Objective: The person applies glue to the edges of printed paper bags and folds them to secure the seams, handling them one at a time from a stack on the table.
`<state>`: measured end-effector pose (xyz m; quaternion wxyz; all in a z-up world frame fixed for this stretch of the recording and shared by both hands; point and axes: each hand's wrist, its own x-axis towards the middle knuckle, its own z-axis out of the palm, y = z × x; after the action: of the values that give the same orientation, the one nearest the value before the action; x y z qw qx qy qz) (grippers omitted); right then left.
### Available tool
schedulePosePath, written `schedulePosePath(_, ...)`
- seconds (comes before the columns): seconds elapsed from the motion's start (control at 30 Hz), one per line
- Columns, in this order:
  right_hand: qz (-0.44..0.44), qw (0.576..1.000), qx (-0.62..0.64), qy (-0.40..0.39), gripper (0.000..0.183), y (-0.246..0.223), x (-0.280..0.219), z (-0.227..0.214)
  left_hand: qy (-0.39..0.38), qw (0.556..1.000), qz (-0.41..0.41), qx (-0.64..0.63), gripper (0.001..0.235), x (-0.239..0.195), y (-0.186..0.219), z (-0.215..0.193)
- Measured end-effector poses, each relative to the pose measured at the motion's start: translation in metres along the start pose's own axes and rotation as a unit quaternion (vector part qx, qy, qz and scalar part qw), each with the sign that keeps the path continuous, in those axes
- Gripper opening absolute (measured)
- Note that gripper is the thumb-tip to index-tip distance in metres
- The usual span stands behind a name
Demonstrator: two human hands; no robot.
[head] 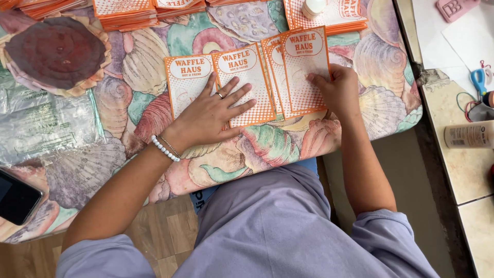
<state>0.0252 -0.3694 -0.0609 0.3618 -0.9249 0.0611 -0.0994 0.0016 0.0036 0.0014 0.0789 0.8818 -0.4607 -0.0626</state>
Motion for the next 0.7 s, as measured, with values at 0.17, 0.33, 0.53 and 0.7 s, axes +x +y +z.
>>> schedulePosePath(0.17, 0.029, 0.998, 0.043, -0.037, 0.015, -0.026, -0.005, -0.013, 0.035, 0.999, 0.028, -0.019, 0.070, 0.013, 0.005, -0.011)
schedulePosePath(0.33, 0.008, 0.999, 0.018, -0.029, 0.025, -0.019, -0.003, -0.033, 0.052, 0.997, 0.048, -0.015, 0.081, 0.053, 0.006, -0.001)
schedulePosePath(0.53, 0.046, 0.999, 0.014, 0.007, 0.020, 0.044, -0.003, -0.073, 0.078, 0.993, 0.083, -0.005, 0.072, 0.074, 0.006, 0.024)
schedulePosePath(0.7, 0.067, 0.996, 0.062, 0.011, 0.020, 0.020, -0.008, -0.074, 0.073, 0.993, 0.089, -0.015, 0.070, 0.066, 0.009, 0.021)
